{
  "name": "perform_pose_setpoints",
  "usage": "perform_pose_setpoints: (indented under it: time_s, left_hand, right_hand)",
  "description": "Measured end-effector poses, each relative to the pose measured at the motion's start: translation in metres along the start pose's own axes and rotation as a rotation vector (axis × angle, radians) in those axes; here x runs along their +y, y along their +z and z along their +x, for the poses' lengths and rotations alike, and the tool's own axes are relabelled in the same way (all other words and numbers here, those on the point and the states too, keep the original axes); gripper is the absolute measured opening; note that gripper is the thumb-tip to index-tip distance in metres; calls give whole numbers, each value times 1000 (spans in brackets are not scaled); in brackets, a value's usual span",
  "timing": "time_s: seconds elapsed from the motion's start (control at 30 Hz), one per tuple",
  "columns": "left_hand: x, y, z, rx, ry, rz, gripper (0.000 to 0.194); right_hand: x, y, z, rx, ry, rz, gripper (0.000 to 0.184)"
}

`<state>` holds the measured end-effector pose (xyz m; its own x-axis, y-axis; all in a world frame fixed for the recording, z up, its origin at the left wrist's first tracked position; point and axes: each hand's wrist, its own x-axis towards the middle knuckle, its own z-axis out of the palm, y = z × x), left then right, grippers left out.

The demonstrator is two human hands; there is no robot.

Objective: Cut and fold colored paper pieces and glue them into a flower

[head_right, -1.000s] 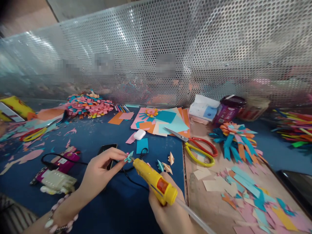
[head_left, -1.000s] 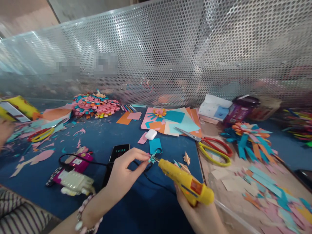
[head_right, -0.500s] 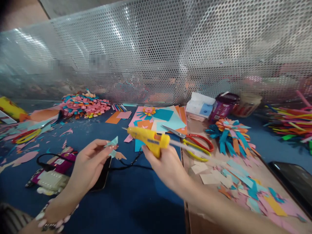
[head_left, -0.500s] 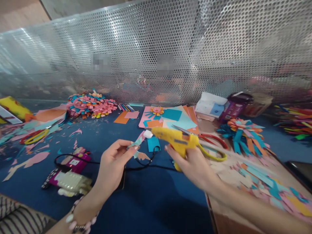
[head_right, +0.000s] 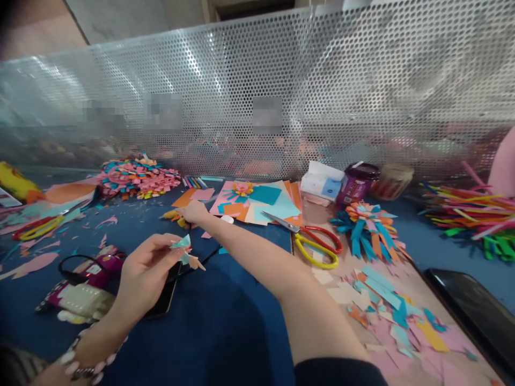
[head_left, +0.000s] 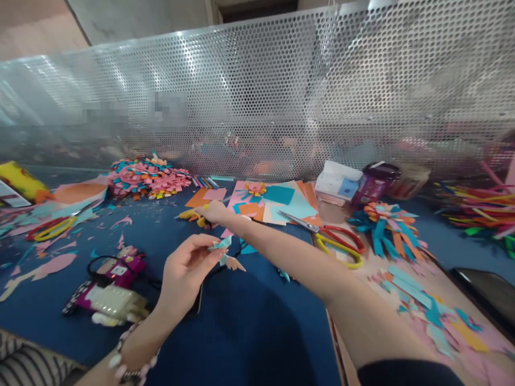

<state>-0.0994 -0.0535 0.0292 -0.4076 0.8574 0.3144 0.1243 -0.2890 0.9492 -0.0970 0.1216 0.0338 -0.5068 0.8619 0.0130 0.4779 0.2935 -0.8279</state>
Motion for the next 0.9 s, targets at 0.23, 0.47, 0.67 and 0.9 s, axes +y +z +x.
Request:
perform_pose_setpoints:
  time_s: [0.23,0.47,0.67,0.9]
  left_hand:
    - [-4,2,4,-67,-166,-21,24]
    - [-1,9,2,-153,-318,-70,22]
    - [1,13,3,-215,-396,-110,19]
    - [0,14,4,-318,-471,-116,20]
  right_hand:
    - [38,-82,-64,-29,-424,-529,24]
    - [102,-115,-201,95,-473,-848,26]
    - [123,-104,-218,151,-468,-955,20]
    - [132,-104,-217,184,-506,-845,15]
